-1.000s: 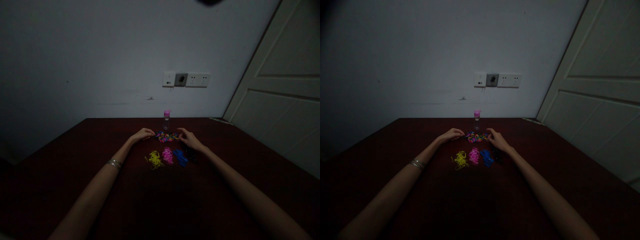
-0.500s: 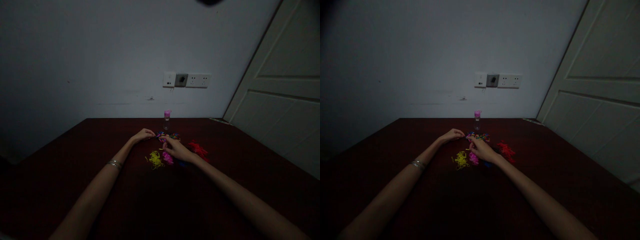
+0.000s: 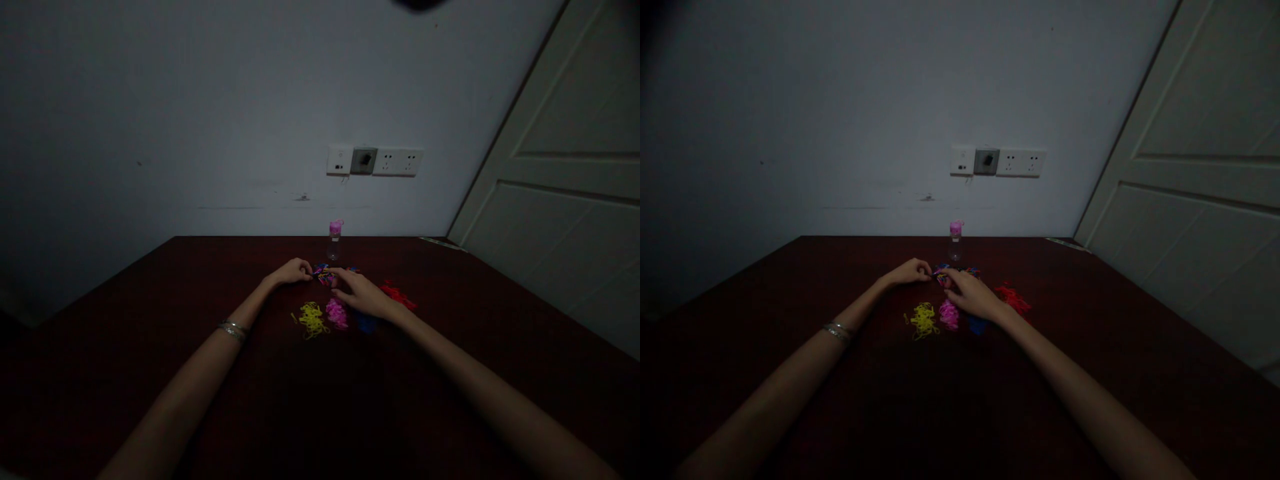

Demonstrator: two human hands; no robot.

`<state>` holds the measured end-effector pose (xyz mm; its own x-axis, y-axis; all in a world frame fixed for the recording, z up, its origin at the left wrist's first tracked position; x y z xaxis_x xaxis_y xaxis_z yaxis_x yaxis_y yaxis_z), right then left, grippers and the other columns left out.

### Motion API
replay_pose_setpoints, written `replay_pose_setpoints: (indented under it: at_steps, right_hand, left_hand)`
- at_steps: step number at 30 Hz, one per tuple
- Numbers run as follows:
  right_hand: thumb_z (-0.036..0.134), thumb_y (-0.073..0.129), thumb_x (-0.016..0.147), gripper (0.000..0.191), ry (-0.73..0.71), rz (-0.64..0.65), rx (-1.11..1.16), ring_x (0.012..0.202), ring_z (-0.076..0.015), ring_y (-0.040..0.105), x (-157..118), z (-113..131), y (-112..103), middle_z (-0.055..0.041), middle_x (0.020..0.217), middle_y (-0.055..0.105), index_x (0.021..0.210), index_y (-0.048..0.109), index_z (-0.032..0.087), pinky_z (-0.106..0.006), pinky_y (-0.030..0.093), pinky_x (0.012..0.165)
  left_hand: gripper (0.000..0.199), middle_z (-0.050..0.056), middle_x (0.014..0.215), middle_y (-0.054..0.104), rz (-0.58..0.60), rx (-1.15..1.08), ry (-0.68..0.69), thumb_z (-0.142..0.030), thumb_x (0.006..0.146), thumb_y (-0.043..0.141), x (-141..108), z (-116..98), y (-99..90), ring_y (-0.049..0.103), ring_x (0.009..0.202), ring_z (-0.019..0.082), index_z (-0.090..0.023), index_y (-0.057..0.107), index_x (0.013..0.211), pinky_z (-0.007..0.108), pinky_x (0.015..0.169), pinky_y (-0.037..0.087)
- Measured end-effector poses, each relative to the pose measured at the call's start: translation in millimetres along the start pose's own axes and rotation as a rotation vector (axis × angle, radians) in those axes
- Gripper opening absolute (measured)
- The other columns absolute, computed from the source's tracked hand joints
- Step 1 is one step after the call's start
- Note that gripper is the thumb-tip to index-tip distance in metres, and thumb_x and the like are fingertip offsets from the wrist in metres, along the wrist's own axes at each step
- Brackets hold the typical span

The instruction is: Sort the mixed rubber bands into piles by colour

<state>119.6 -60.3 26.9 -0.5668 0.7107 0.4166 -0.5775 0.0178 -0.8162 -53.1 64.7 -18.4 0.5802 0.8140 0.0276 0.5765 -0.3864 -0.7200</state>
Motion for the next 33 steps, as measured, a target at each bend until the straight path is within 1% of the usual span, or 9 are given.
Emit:
replay_pose_setpoints:
  at_steps: [4,9,12,14,16,20,24,28,33]
  right_hand:
    - [0.020,0.048,0.078,0.044,0.115,-0.062,0.013,0.077,-0.0153,0.056,-4.4,-34.8,-17.4,-0.0044,0.086,0.061,0.122,0.042,0.019,-0.031,0.043,0.073]
    - [0.019,0.047,0.077,0.042,0.217,-0.132,0.027,0.072,-0.0136,0.057,-13.3,-74.6,-32.1,-0.0035,0.082,0.061,0.119,0.044,0.016,-0.027,0.044,0.070]
    - [0.018,0.047,0.075,0.041,0.241,-0.174,0.003,0.071,-0.0133,0.057,-17.4,-90.4,-37.1,-0.0035,0.081,0.062,0.116,0.046,0.015,-0.027,0.044,0.069]
    - [0.017,0.047,0.075,0.039,0.250,-0.195,-0.010,0.070,-0.0130,0.057,-19.0,-96.0,-39.8,-0.0032,0.081,0.063,0.114,0.048,0.015,-0.026,0.044,0.068]
    - [0.017,0.046,0.075,0.039,0.257,-0.210,-0.012,0.069,-0.0128,0.057,-20.0,-98.5,-42.3,-0.0032,0.081,0.063,0.113,0.048,0.015,-0.026,0.044,0.067]
    - [0.018,0.046,0.075,0.039,0.271,-0.231,-0.020,0.069,-0.0129,0.057,-20.9,-101.0,-46.4,-0.0035,0.080,0.063,0.113,0.049,0.015,-0.026,0.044,0.067]
    - [0.018,0.046,0.075,0.039,0.275,-0.247,-0.013,0.068,-0.0128,0.057,-22.4,-105.4,-47.7,-0.0039,0.081,0.063,0.113,0.049,0.015,-0.026,0.044,0.066]
    - [0.017,0.046,0.074,0.039,0.273,-0.260,-0.002,0.069,-0.0129,0.057,-24.1,-110.6,-47.3,-0.0042,0.081,0.063,0.113,0.050,0.014,-0.025,0.044,0.066]
    - [0.017,0.046,0.073,0.038,0.276,-0.264,0.011,0.067,-0.0124,0.056,-26.6,-116.6,-46.6,-0.0034,0.079,0.063,0.111,0.052,0.014,-0.025,0.044,0.065]
  left_hand:
    - [0.020,-0.001,0.059,0.054,-0.015,0.041,0.019,-0.024,0.061,0.055,1.3,1.3,0.7,0.043,0.053,0.008,-0.010,0.064,0.073,0.019,0.051,0.031]
    - [0.021,0.000,0.059,0.055,-0.005,0.025,0.011,-0.023,0.060,0.055,1.3,2.1,0.3,0.043,0.053,0.008,-0.009,0.065,0.072,0.019,0.050,0.031]
    - [0.021,0.000,0.058,0.054,-0.005,0.001,0.039,-0.024,0.061,0.055,0.9,-9.6,-0.9,0.042,0.052,0.008,-0.009,0.065,0.071,0.019,0.050,0.030]
    - [0.020,0.000,0.059,0.055,-0.004,-0.029,0.076,-0.022,0.062,0.055,0.6,-25.5,1.5,0.042,0.053,0.008,-0.008,0.065,0.071,0.019,0.051,0.031]
    - [0.018,0.001,0.061,0.056,-0.002,-0.044,0.133,-0.020,0.062,0.054,0.3,-47.1,8.7,0.044,0.055,0.008,-0.008,0.065,0.071,0.019,0.053,0.032]
    - [0.018,0.001,0.058,0.055,0.037,-0.003,0.224,-0.019,0.065,0.054,0.1,-93.2,38.1,0.043,0.051,0.008,-0.009,0.065,0.074,0.019,0.049,0.030]
    - [0.013,0.000,0.054,0.053,0.079,0.091,0.272,-0.016,0.064,0.055,3.9,-125.0,68.0,0.043,0.049,0.008,-0.011,0.065,0.070,0.019,0.049,0.030]
    - [0.012,-0.001,0.053,0.053,0.085,0.148,0.309,-0.014,0.064,0.056,13.1,-136.2,86.0,0.045,0.050,0.008,-0.013,0.066,0.071,0.019,0.049,0.031]
    - [0.014,-0.002,0.054,0.053,0.103,0.133,0.351,-0.020,0.064,0.060,22.8,-133.6,96.4,0.046,0.051,0.008,-0.013,0.066,0.076,0.019,0.050,0.031]
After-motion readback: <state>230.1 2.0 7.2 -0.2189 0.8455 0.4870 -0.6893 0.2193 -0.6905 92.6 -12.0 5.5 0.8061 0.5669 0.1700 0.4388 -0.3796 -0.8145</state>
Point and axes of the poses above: each hand's wrist, its own x-axis towards the middle knuckle, its own y-axis out of the palm, z = x × y, the point moved 4 cm from there along x, towards the middle knuckle
